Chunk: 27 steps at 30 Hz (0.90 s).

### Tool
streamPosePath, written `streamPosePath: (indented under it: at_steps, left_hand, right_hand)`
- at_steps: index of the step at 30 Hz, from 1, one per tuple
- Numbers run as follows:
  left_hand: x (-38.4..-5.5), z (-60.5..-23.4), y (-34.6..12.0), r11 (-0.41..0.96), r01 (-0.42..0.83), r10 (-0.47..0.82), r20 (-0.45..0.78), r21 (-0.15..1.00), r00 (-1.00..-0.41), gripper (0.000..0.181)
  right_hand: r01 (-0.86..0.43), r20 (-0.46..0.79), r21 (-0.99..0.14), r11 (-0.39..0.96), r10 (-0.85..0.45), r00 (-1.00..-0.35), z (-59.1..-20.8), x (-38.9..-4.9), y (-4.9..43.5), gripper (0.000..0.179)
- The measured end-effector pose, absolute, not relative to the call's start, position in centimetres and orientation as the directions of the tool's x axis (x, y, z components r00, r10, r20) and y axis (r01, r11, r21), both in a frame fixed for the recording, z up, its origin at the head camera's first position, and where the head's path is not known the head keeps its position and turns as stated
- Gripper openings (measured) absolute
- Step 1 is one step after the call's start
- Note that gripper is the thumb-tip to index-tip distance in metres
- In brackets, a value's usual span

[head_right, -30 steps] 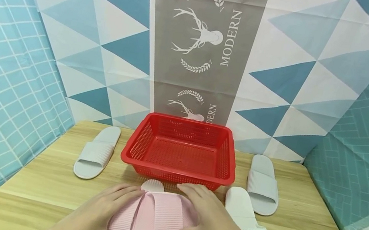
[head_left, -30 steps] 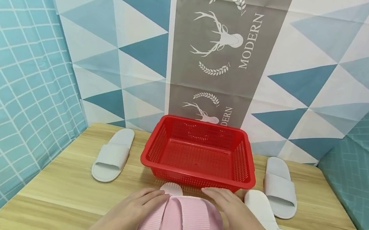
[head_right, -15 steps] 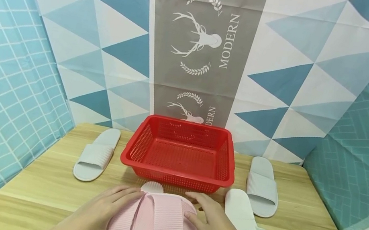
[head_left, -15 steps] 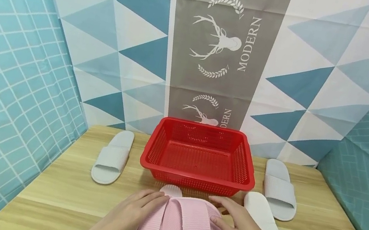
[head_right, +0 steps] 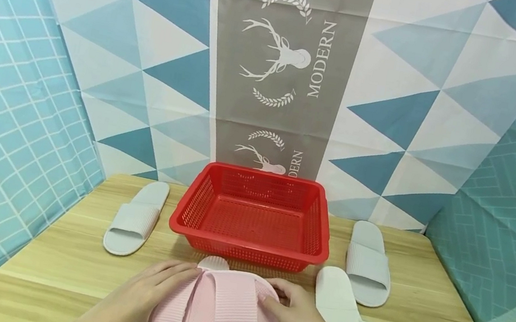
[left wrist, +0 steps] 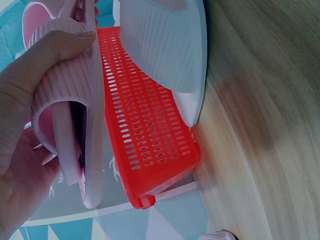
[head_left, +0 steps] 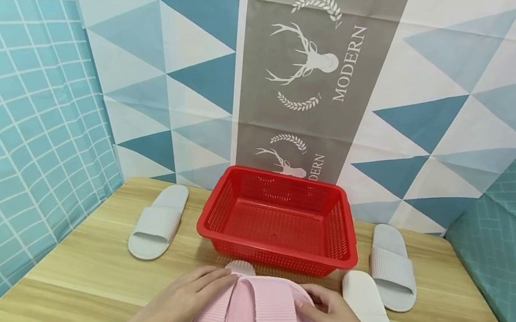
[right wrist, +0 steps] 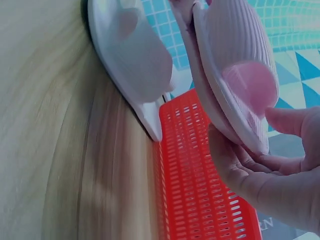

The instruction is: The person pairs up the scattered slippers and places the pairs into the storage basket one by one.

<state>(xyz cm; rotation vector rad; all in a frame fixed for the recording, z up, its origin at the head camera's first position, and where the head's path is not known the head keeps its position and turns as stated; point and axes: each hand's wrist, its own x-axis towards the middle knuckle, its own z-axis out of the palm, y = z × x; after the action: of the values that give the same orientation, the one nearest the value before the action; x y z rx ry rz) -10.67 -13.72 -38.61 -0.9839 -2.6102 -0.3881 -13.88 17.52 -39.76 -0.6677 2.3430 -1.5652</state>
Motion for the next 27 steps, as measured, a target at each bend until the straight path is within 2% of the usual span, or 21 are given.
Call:
streamPosePath:
  at_steps: [4,11,19,27]
  left_hand:
    - [-10.6,-38.6,-13.7,0.725,0.675,0.585,0.392,0.139,-0.710,0.104]
    - [-10.7,-38.5,-13.7,0.728,0.670,0.580,0.389,0.145,-0.715,0.104]
    - [-10.8,-38.6,-13.7,0.723,0.676,0.587,0.391,0.143,-0.709,0.106]
    - [-11.0,-38.3,-14.2,0.703,0.688,0.579,0.417,0.180,-0.700,0.109]
  right_hand:
    - [-0.098,-0.040,-0.966,0.241,-0.511,-0.859,-39.8,-13.9,17.7,0.042]
    - [0.035,-0.049,-0.999,0.035,-0.606,-0.794,-40.6,-13.9,17.9,0.043]
    - [0.089,-0.015,-0.993,-0.083,-0.648,-0.762,-40.8,-14.2,17.9,0.029]
    - [0.114,-0.015,-0.987,-0.114,-0.639,-0.769,-40.7,-14.3,18.0,0.025]
